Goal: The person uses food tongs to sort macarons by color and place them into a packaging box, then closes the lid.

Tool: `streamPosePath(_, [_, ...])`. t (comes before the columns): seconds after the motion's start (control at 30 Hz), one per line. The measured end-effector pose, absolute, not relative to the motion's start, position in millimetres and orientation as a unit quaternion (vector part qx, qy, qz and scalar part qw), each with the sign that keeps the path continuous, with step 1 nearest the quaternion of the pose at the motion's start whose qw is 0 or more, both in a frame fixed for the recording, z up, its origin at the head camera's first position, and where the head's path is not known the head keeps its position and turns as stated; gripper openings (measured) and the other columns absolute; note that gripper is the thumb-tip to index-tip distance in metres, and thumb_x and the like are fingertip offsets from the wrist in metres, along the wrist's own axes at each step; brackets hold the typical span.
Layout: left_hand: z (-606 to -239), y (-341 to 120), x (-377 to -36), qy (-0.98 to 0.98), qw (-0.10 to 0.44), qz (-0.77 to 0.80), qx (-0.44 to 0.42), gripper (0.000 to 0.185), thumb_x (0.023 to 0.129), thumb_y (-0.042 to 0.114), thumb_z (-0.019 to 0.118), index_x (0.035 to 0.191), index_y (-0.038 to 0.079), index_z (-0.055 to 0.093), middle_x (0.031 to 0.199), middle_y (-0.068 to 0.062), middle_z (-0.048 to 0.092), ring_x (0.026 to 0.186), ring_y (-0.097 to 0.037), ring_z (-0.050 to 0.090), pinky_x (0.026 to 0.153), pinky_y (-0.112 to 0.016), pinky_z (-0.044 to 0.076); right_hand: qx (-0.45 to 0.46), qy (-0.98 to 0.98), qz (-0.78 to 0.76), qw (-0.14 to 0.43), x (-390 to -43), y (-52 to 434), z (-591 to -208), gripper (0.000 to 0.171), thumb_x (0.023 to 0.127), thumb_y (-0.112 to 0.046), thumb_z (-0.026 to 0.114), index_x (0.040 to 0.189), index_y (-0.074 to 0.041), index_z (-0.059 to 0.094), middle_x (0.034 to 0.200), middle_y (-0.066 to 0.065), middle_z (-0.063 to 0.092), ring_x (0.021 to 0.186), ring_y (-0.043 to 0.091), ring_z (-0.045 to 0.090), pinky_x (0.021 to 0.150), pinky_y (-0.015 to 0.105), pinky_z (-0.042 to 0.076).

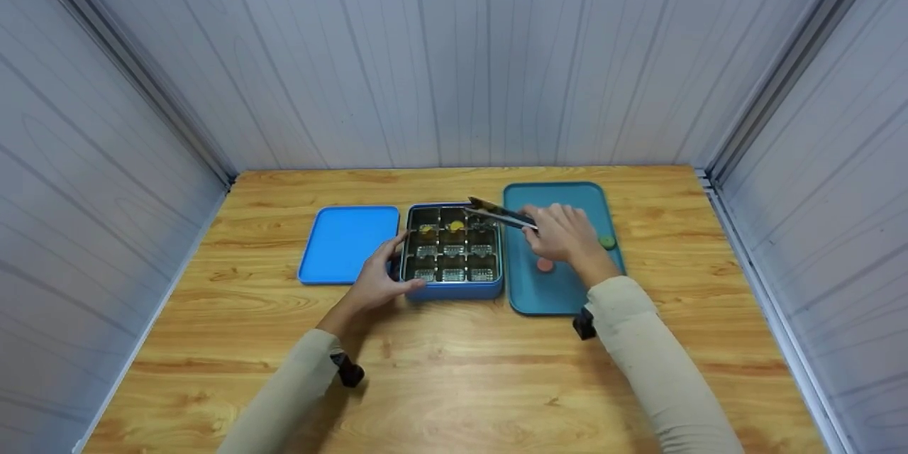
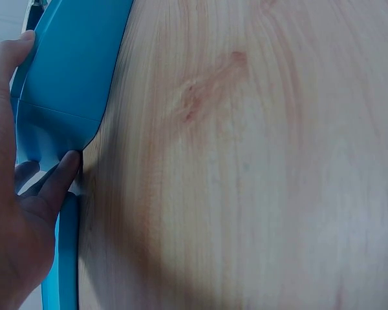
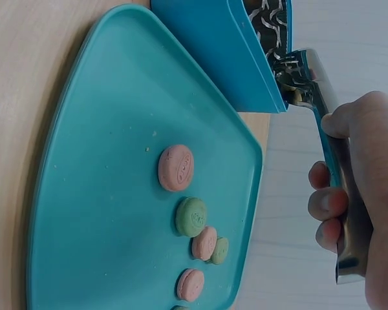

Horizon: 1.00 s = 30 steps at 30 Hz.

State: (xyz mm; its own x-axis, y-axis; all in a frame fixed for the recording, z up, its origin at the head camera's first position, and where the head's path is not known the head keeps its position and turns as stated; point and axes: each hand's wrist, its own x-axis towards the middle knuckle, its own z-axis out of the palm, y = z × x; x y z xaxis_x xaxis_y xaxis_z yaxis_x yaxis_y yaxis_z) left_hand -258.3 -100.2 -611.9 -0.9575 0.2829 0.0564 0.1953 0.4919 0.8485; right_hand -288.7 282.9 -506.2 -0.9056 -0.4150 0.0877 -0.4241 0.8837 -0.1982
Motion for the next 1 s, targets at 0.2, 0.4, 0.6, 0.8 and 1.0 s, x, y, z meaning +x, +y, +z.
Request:
streamPosePath(0.2, [-608, -100, -257, 0.866, 0.044, 0.48, 0.135, 0.114, 0.088, 0.037, 0.097, 0.178, 0.011, 0.033, 0.174, -0.022, 0.047, 0.162, -0.047, 0.046, 0.133, -0.07, 0.039, 0.216, -0.969, 0.118, 0.019, -288, 284, -507, 0.041, 0.109, -0.023, 0.067, 0.146, -0.009, 0.072, 0.064, 0.004, 0.058, 0.051, 0.015, 0.04, 0.049, 0.029, 0.027])
streamPosePath(0.4, [-609, -101, -258, 0.87, 0.046, 0.473, 0.129, 0.113, 0.088, 0.039, 0.097, 0.178, 0.013, 0.034, 0.178, -0.022, 0.044, 0.165, -0.048, 0.042, 0.134, -0.071, 0.036, 0.21, -0.97, 0.122, 0.012, -285, 283, -508, 0.044, 0.11, -0.026, 0.067, 0.15, -0.01, 0.07, 0.059, 0.002, 0.051, 0.049, 0.014, 0.037, 0.047, 0.029, 0.026])
streamPosePath(0.6, [-610, -99, -256, 0.869, 0.052, 0.476, 0.126, 0.113, 0.09, 0.039, 0.095, 0.18, 0.016, 0.031, 0.18, -0.022, 0.04, 0.166, -0.05, 0.04, 0.133, -0.072, 0.037, 0.199, -0.971, 0.133, 0.009, -281, 285, -508, 0.046, 0.109, -0.027, 0.069, 0.153, -0.011, 0.069, 0.058, -0.001, 0.044, 0.049, 0.014, 0.035, 0.048, 0.029, 0.026])
streamPosePath(0.8, [-610, -99, -256, 0.867, 0.054, 0.479, 0.124, 0.113, 0.09, 0.039, 0.095, 0.18, 0.016, 0.03, 0.179, -0.022, 0.04, 0.165, -0.049, 0.042, 0.133, -0.071, 0.039, 0.202, -0.968, 0.143, 0.031, -275, 294, -509, 0.046, 0.107, -0.026, 0.072, 0.15, -0.009, 0.07, 0.057, -0.002, 0.041, 0.049, 0.013, 0.032, 0.05, 0.028, 0.023])
streamPosePath(1.0, [-610, -99, -256, 0.863, 0.057, 0.487, 0.124, 0.111, 0.09, 0.039, 0.096, 0.179, 0.016, 0.033, 0.182, -0.022, 0.037, 0.167, -0.048, 0.039, 0.134, -0.069, 0.038, 0.214, -0.965, 0.139, 0.065, -264, 308, -510, 0.042, 0.107, -0.025, 0.073, 0.146, -0.009, 0.071, 0.069, 0.006, 0.067, 0.051, 0.013, 0.042, 0.051, 0.029, 0.03])
